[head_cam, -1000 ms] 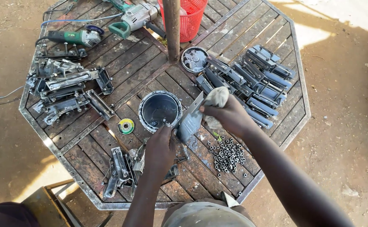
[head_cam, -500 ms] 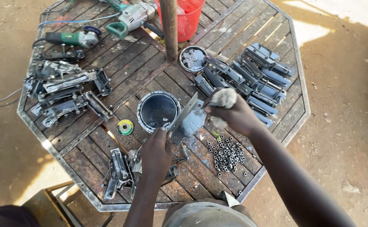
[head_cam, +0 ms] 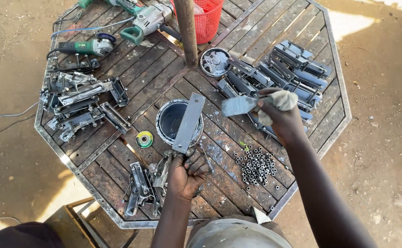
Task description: Applying a dark protective sealant or coating to metal parts using a brush and a rag.
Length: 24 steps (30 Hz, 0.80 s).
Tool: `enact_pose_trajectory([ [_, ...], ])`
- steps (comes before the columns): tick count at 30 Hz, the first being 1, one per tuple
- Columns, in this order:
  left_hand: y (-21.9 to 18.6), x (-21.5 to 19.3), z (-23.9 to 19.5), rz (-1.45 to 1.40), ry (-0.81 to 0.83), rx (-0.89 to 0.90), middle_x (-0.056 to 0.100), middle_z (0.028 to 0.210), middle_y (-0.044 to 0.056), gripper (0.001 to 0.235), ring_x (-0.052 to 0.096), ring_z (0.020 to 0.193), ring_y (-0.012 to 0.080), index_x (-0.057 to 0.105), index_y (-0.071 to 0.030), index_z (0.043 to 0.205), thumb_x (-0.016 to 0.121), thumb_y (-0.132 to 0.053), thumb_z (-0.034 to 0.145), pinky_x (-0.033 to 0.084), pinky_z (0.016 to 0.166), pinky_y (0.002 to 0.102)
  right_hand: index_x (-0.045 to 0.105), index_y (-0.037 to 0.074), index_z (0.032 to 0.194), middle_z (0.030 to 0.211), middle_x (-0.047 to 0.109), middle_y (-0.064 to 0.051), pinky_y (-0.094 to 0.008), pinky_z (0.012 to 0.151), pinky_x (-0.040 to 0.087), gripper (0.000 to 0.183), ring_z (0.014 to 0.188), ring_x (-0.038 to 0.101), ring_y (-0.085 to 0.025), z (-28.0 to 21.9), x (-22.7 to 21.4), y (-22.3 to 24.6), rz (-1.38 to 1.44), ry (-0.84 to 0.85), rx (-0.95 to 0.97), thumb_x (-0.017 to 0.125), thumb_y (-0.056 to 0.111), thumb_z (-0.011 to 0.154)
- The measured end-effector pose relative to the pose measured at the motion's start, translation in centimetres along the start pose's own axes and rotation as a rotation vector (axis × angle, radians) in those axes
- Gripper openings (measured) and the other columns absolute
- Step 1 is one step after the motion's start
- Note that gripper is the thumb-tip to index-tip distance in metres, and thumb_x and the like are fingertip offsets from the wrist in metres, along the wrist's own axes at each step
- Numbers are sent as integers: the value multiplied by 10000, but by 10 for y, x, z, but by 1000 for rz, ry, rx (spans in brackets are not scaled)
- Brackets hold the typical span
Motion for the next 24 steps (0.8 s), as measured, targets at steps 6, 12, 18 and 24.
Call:
enact_pose_trajectory([
  [6, 16, 16, 0, -67, 59, -103, 307, 570, -106, 123, 273, 433, 50, 508, -200, 845, 496, -140, 952, 297, 495, 220, 729, -20, 1022, 1015, 717, -227, -431, 888, 510, 259, 966, 681, -288, -18, 18, 36, 28, 252, -164, 817, 56, 791],
  [12, 30, 36, 1, 64, 28, -129, 299, 567, -107, 138, 289, 431, 54, 497, -203, 842, 486, -137, 964, 297, 498, 217, 745, 28, 1032, 920, 755, -159, -430, 904, 524, 259, 878, 701, -248, -27, 69, 67, -73, 459, -14, 828, 109, 800],
  [18, 27, 31, -11, 243, -75, -80, 260, 571, -116, 120, 245, 423, 37, 512, -182, 843, 506, -125, 948, 262, 474, 207, 700, 72, 1115, 930, 709, -84, -362, 901, 519, 199, 838, 682, -174, 47, -24, 14, -191, 104, -102, 738, 55, 921],
  [24, 26, 23, -9, 179, -119, -100, 270, 593, -66, 273, 188, 490, 78, 403, -175, 713, 441, -70, 962, 164, 492, 278, 664, 68, 1020, 1037, 713, -75, -374, 915, 657, 139, 999, 730, -221, 18, 1, 50, -73, 154, -57, 680, 23, 889],
])
Point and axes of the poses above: each hand's wrist, its own z-axis towards the middle knuckle, its own x-axis out of the palm, y = z × x, the point moved 6 cm from there along z, towards the middle knuckle
